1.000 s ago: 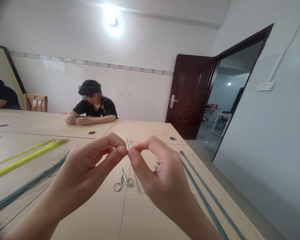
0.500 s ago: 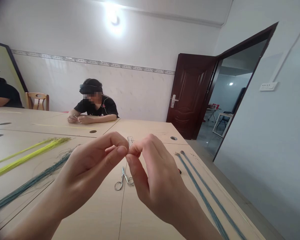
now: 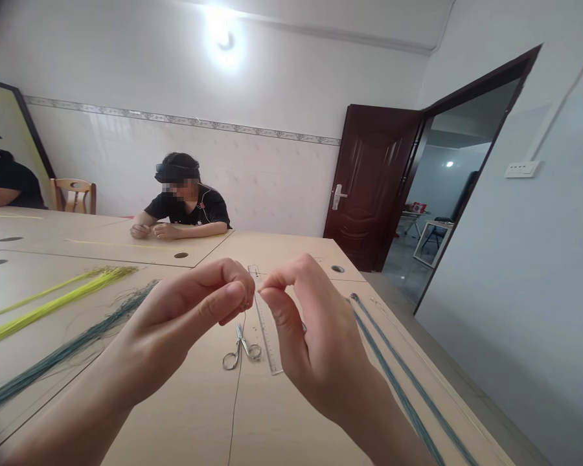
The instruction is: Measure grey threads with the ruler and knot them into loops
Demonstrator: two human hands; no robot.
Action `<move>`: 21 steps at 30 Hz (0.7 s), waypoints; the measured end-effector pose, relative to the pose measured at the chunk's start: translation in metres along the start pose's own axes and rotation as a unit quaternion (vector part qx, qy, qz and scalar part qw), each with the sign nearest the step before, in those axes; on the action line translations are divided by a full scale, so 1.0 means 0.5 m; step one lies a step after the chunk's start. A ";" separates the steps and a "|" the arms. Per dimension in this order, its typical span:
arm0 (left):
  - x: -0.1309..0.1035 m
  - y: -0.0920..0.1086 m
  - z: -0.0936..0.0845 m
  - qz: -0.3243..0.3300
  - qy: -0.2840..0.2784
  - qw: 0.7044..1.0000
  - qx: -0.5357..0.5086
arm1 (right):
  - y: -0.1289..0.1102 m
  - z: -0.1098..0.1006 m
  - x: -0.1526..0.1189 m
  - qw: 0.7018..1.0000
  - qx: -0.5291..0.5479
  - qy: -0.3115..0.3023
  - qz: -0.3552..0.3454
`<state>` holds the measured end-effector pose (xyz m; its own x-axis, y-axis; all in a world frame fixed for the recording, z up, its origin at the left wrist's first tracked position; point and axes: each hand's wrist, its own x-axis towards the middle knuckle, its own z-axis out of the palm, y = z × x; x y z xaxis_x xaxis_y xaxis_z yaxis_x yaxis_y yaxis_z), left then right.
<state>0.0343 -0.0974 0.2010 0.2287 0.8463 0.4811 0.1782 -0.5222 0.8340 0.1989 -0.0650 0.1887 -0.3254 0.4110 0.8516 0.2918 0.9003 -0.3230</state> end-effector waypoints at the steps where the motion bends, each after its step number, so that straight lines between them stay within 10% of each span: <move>1: 0.001 0.001 0.000 -0.003 -0.002 1.000 -0.002 | 0.000 -0.001 0.001 1.000 0.007 -0.002 -0.004; 21: 0.004 -0.005 -0.007 -0.031 -0.011 0.998 -0.051 | -0.001 -0.007 0.003 0.977 -0.106 0.016 -0.185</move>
<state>0.0311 -0.0943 0.2008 0.2417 0.8732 0.4233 0.0950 -0.4554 0.8852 0.2012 -0.0653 0.1916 -0.4162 0.0549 0.9076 0.3408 0.9348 0.0997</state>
